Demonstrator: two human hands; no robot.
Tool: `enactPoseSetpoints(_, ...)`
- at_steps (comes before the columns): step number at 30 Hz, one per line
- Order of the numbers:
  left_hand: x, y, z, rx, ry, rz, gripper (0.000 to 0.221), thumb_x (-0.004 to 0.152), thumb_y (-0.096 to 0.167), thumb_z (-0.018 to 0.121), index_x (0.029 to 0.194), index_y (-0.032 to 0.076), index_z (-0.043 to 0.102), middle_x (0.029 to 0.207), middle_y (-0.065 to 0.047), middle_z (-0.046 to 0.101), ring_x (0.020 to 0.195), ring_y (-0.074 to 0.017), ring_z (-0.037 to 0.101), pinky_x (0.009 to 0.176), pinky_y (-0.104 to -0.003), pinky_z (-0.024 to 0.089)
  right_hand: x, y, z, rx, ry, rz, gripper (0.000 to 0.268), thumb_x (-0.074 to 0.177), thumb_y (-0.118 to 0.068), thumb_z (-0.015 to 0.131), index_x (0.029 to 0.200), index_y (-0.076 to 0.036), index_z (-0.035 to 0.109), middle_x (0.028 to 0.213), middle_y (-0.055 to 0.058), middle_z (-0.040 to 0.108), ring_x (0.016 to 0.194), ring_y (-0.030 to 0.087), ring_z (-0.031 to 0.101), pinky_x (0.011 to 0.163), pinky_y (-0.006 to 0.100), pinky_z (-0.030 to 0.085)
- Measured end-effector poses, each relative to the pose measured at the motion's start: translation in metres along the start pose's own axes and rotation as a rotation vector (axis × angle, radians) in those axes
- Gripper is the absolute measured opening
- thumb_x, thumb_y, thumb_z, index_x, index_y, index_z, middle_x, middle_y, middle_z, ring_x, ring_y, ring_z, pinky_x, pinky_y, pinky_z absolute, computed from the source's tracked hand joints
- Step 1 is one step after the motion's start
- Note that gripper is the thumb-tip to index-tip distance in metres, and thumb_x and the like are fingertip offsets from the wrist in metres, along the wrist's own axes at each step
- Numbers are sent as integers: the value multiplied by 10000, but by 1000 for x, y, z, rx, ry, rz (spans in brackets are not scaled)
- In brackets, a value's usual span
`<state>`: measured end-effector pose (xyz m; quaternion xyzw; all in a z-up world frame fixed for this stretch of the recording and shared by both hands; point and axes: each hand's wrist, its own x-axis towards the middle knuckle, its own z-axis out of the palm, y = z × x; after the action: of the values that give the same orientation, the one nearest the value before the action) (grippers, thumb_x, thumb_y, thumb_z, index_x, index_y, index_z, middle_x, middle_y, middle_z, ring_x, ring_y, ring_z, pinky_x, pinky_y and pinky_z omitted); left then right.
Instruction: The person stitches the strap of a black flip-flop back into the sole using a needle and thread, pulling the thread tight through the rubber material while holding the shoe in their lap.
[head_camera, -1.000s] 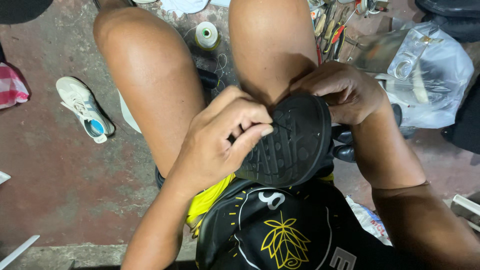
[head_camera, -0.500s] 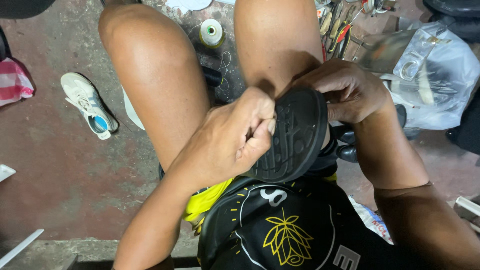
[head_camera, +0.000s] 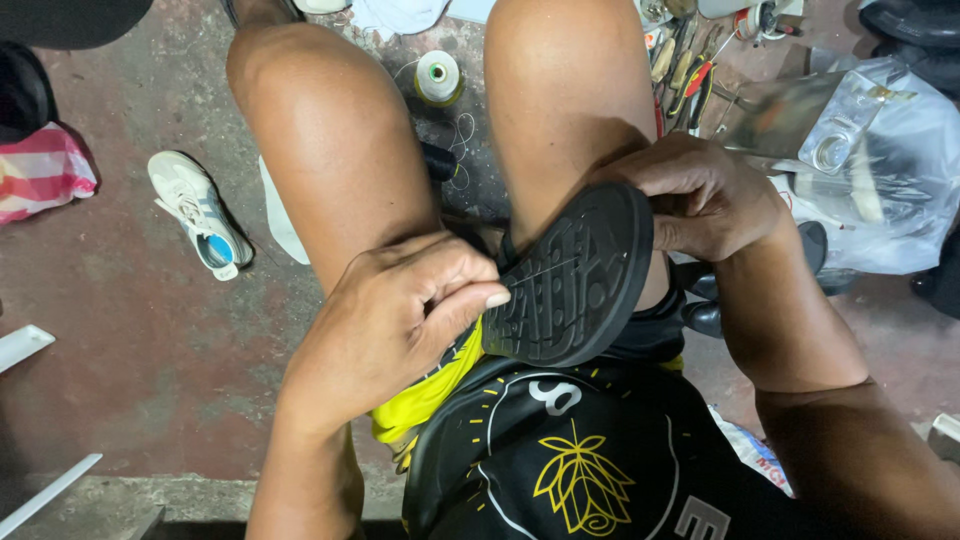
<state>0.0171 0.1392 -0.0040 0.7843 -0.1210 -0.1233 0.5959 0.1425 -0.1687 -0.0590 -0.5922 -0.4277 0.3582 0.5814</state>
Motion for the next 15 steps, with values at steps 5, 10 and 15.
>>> enactPoseSetpoints(5,-8,-2,4,-415,105,-89,143,973,154,713,925,37,646,799,-63,654,627,-113,571,581,-253,457,1,-5,6,-129,56,-14,256,985,-166,689,1139,38,669,1084,146,729,931,242,737,902,359,577)
enactPoseSetpoints(10,-7,-1,30,-1009,263,-219,149,1020,160,656,950,29,635,864,-49,707,624,-28,538,545,-183,437,6,-20,18,-217,107,73,190,960,-124,708,1085,15,678,1038,126,731,956,234,726,848,350,578)
enactPoseSetpoints(15,1,5,52,-364,408,-296,131,1024,129,658,1070,32,732,799,-23,684,636,-54,598,550,-193,545,13,-32,23,-245,112,74,139,947,-106,695,1049,-13,678,990,75,732,910,182,715,814,336,573)
